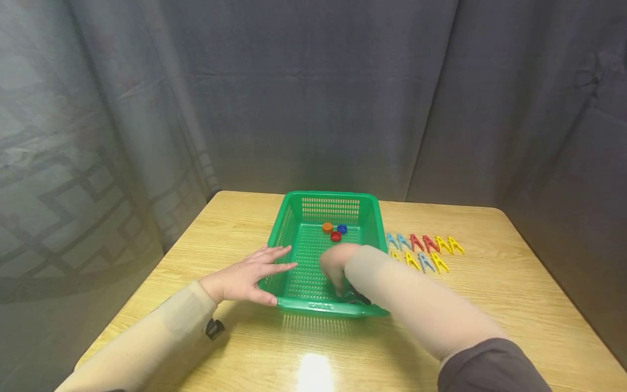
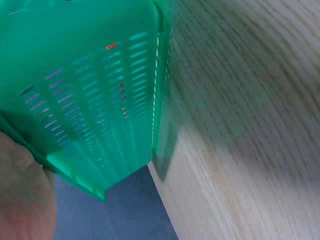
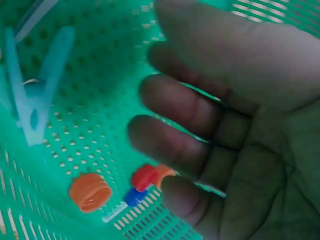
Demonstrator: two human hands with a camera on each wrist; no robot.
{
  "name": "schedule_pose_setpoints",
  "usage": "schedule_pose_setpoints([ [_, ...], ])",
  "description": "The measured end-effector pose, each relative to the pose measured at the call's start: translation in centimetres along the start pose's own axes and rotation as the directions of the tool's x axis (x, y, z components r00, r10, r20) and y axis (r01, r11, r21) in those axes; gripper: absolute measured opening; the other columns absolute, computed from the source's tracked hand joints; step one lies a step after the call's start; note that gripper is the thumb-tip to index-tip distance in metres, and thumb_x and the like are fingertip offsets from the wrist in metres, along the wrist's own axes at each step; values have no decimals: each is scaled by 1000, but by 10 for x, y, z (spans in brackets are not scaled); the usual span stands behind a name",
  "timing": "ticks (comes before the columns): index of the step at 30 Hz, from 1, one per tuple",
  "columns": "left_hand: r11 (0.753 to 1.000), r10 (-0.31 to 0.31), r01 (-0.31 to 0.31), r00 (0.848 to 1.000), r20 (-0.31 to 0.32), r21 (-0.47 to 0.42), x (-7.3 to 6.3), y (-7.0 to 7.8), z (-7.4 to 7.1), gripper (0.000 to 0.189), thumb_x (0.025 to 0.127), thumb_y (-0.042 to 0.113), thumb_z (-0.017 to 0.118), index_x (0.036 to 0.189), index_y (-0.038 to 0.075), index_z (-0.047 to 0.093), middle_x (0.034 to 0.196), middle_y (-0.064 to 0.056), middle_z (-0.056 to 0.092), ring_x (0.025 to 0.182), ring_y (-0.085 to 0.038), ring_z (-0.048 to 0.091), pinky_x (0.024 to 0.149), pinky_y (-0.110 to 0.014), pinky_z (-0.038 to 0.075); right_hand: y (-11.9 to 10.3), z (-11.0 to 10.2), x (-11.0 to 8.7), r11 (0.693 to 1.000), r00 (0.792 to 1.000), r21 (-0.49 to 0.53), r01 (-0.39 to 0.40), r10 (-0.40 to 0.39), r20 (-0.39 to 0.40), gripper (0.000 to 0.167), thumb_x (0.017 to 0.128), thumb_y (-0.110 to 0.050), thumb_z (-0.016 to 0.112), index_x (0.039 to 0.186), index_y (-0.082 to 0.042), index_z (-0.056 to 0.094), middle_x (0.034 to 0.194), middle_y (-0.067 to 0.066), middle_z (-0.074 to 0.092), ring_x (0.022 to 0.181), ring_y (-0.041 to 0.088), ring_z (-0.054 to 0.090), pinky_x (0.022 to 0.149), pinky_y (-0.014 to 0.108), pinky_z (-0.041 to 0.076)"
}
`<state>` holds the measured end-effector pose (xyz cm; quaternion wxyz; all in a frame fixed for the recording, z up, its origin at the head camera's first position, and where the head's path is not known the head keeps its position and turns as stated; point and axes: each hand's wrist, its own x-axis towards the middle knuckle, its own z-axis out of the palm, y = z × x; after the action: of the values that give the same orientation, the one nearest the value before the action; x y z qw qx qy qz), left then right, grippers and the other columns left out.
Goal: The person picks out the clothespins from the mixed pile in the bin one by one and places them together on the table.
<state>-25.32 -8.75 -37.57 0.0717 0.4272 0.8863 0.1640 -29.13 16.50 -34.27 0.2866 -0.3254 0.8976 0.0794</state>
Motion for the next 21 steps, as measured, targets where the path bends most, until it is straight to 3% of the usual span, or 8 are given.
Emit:
schedule_pose_setpoints([
  [3,1000,0,0,1000,1,0,0,0,0,81,83,66,58,151,28,33,161,3,7,147,-20,3,117,-46,4,-5,4,10,991,991,-121,-59,73,116,14,73,-20,86,75,-15,73,77,-8,63,71,9,53,67,29,52],
  [6,1000,-3,3,1000,7,5,1,-1,1,82,83,66,58,151,29,32,161,5,6,147,-20,3,117,-44,3,-9,8,19,968,970,-240,-68,120,210,11,76,-19,83,77,-14,74,93,-4,65,84,11,56,77,31,54],
  [10,1000,0,0,1000,8,13,2,-2,1,82,83,66,58,151,29,31,161,5,4,148,-20,3,117,-43,2,-9,11,25,941,950,-336,-23,125,286,6,81,-18,79,81,-13,75,109,0,65,97,13,56,85,33,52],
  [16,1000,-5,5,1000,5,12,2,-3,1,81,83,65,59,151,29,32,161,7,4,147,-16,1,118,-42,2,-6,9,25,945,958,-326,8,86,273,9,84,-19,76,77,-14,75,92,-3,65,87,11,56,81,32,53],
  [21,1000,-9,9,1000,7,12,1,-3,1,81,83,65,59,151,30,32,161,7,4,147,-16,1,118,-42,2,-5,8,20,972,970,-210,-102,144,197,9,80,-15,79,83,-15,71,91,-4,62,82,13,53,77,33,53],
])
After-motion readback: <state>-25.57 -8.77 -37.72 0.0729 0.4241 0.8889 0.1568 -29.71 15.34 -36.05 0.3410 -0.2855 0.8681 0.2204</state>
